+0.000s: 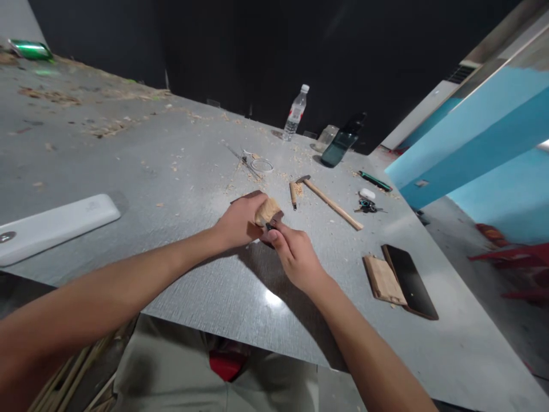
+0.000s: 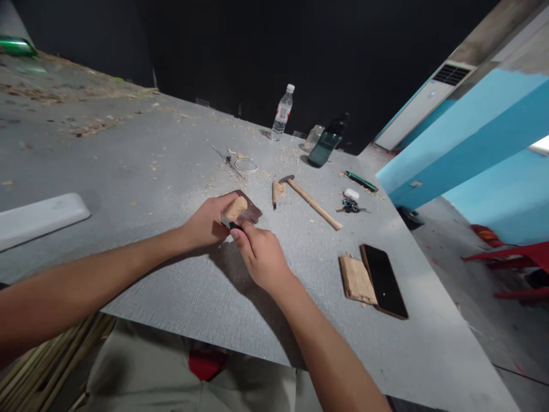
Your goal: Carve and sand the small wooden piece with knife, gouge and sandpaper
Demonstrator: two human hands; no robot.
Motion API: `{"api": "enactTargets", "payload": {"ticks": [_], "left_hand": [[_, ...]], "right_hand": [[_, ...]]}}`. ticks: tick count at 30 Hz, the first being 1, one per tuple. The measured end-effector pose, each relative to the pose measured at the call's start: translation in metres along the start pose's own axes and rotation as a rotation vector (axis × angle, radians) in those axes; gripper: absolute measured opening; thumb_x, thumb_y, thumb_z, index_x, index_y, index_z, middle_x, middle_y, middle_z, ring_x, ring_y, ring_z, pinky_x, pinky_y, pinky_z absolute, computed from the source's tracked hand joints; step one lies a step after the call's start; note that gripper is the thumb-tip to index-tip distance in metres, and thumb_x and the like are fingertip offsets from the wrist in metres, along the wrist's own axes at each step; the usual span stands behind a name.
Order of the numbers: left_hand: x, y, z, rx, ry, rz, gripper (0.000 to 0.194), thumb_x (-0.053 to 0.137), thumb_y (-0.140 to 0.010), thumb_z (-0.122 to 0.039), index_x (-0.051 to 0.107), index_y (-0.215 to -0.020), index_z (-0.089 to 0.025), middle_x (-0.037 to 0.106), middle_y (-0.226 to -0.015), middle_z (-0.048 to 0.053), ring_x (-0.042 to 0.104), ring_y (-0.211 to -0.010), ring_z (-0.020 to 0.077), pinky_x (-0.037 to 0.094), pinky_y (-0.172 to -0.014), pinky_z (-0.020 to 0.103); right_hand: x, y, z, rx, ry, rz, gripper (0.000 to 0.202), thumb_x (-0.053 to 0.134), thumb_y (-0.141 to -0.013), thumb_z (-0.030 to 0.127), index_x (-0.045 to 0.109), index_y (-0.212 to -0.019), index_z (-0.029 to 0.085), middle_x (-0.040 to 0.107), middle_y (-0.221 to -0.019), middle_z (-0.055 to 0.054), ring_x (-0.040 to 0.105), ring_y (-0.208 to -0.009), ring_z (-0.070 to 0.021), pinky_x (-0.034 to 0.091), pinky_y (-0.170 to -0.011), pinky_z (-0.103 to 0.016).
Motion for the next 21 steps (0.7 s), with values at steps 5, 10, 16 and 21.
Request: {"api": "enactTargets", "payload": {"ticks": [5,10,16,21], "left_hand": [[0.001,0.000,0.001,0.039,-0.063,0.005,0.019,0.069,-0.079,-0.034,0.060,-0.091,-0.021,0.069,-0.088,0.003,0.060,-0.076,0.0181,0.045,-0.068,0.030],[-0.002,0.000,-0.002,0.014,-0.079,0.001,0.031,0.077,-0.074,-0.038,0.060,-0.094,-0.021,0.070,-0.090,0.004,0.061,-0.076,0.0190,0.044,-0.068,0.032],[0.011,-0.009,0.006,-0.076,0.036,0.077,0.022,0.076,-0.077,-0.033,0.064,-0.088,-0.019,0.071,-0.084,0.003,0.061,-0.075,0.0182,0.044,-0.067,0.031],[0.030,-0.010,0.019,-0.114,0.279,0.198,0.017,0.070,-0.078,-0.026,0.071,-0.092,-0.015,0.075,-0.092,0.007,0.066,-0.081,0.0198,0.050,-0.073,0.032]], "right_hand": [[-0.001,0.000,0.002,-0.010,0.023,0.008,0.059,0.027,-0.110,0.067,0.060,-0.092,0.022,0.069,-0.079,-0.005,0.063,-0.069,-0.0192,0.041,-0.067,-0.030],[-0.014,-0.003,-0.011,-0.034,0.216,0.021,0.064,0.023,-0.110,0.069,0.064,-0.096,0.022,0.070,-0.077,-0.006,0.062,-0.068,-0.0208,0.034,-0.064,-0.031],[-0.033,-0.008,-0.032,0.019,0.551,-0.049,0.060,0.027,-0.111,0.064,0.067,-0.105,0.020,0.074,-0.089,-0.011,0.064,-0.075,-0.0247,0.022,-0.062,-0.033],[-0.056,-0.008,-0.055,0.192,0.626,-0.175,0.058,0.026,-0.112,0.059,0.066,-0.100,0.019,0.072,-0.081,-0.010,0.059,-0.068,-0.0231,0.019,-0.061,-0.033]]}}
Point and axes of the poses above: each hand's wrist, its own y-axis away from the middle knuckle, its own x-axis out of the palm, z = x × y, the point moved 9 cm from there along -y, towards the middle knuckle
